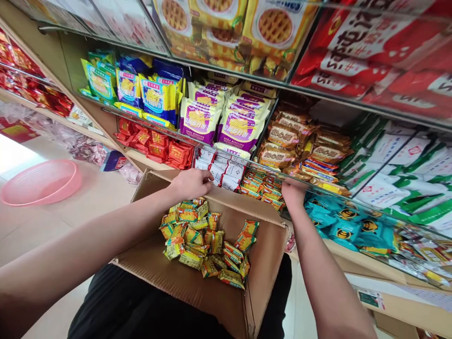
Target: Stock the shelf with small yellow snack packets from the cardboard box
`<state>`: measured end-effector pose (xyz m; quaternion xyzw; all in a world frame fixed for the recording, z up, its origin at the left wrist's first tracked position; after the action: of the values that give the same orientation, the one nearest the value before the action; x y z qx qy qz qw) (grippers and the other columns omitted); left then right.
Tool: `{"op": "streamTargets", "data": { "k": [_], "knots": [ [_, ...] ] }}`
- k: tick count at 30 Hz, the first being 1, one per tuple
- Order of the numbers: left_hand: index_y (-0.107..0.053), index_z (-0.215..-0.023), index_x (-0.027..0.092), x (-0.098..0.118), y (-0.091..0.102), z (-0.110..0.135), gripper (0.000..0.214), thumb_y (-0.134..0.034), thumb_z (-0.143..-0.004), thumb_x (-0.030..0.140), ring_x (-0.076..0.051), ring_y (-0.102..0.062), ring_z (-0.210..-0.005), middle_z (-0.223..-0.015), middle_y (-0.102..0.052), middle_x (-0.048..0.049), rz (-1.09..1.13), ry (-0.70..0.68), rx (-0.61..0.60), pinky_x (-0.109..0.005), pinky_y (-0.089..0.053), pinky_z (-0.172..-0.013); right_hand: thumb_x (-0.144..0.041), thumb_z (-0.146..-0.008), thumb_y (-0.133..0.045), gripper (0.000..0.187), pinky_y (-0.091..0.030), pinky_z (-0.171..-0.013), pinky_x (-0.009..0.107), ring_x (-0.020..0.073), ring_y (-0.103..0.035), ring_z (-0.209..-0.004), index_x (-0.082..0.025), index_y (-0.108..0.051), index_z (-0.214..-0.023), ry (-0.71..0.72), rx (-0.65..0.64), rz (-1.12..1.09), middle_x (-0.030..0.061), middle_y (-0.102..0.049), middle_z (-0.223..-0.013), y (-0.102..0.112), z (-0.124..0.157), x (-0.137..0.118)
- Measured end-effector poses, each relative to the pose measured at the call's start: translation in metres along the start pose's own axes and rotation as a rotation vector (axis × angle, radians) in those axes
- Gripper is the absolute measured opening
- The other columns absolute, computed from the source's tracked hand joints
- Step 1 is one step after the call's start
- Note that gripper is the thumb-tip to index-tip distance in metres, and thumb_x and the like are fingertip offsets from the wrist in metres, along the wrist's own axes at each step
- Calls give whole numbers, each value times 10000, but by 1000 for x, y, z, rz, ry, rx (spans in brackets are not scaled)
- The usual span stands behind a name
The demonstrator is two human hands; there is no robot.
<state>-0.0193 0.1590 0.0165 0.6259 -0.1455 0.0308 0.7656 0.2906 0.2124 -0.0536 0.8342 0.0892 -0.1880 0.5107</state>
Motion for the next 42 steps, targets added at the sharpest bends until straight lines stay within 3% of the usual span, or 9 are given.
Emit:
{"op": "streamTargets", "data": {
  "k": [7, 9, 11, 14, 18, 21, 36, 39, 42],
  "knots": [
    [-616, -983, 269, -4, -3, 3, 354, -356, -782, 403, -239, -596, -842, -915, -655, -65, -45, -68, -10, -338, -448, -711, -390, -811, -427, 305, -449, -791, 401, 219, -561, -929, -157, -564, -951, -404, 153, -648, 113, -598, -1002, 72, 140, 2],
    [-611, -993, 270, -4, -3, 3, 365, -346, -787, 412, -236, -595, -850, -932, -653, -63, -54, -79, -14, -338, -444, -723, -284, -803, -475, 198, -393, -873, 426, 212, -521, -992, -200, -567, -957, -196, 300, -519, 85, -576, -1026, 103, 179, -23],
    [-608, -1002, 274, -4, -3, 2, 371, -338, -791, 417, -236, -594, -860, -948, -652, -61, -56, -85, -26, -341, -440, -732, -188, -763, -528, 191, -393, -876, 405, 201, -515, -979, -235, -573, -943, 178, 234, -434, 58, -575, -991, 113, 208, -63],
    [-607, -1009, 272, -3, -1, 2, 384, -332, -795, 435, -240, -589, -888, -975, -649, -68, -55, -92, -56, -342, -432, -751, -155, -772, -502, 240, -423, -854, 371, 205, -507, -1006, -223, -574, -990, 395, -258, -303, 77, -562, -1062, 70, 234, -110],
    [-622, -973, 236, -2, -1, 7, 446, -291, -807, 485, -246, -579, -923, -993, -645, -87, -86, -128, -103, -337, -421, -770, -179, -703, -567, 488, -371, -925, 398, 294, -358, -1197, -126, -490, -1182, 81, -743, 11, 168, -369, -1309, -12, 249, -121],
    [-613, -982, 219, -2, 0, 12, 478, -244, -825, 480, -249, -582, -921, -981, -648, -102, -127, -148, -92, -342, -422, -757, -150, -689, -557, 492, -381, -900, 405, 313, -330, -1210, -140, -505, -1178, 16, -932, 147, 169, -403, -1274, -38, 258, -118],
    [-598, -983, 220, -3, 3, 8, 469, -239, -835, 484, -256, -590, -898, -951, -653, -101, -109, -175, -63, -354, -425, -744, 6, -760, -334, 340, -448, -731, 327, 230, -584, -874, -132, -633, -843, -66, -641, 181, 127, -634, -853, -34, 247, -109],
    [-600, -978, 235, -6, 5, 10, 376, -342, -815, 455, -226, -601, -859, -918, -660, -66, 59, -145, 1, -333, -442, -746, -98, -793, -394, 246, -452, -718, 320, 219, -600, -835, -163, -588, -931, -174, -517, -148, 91, -642, -858, -4, 237, -109],
    [-562, -1033, 214, -3, 6, 34, 316, -366, -831, 358, -175, -588, -893, -954, -643, -56, 471, -230, 262, -296, -453, -793, -277, -775, -517, 272, -471, -708, 313, 198, -607, -813, -187, -517, -1032, -470, -402, -913, 67, -641, -921, 32, 233, -111]
  ]
}}
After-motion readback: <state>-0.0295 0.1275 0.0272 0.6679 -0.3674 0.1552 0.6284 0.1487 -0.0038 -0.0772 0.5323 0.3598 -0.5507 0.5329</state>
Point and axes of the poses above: each hand's wrist, its own z-axis away from the middle knuckle, its own y-axis out of the back of the hand, x = y × z, the point moved 4 cm from there along -z, towards the middle knuckle
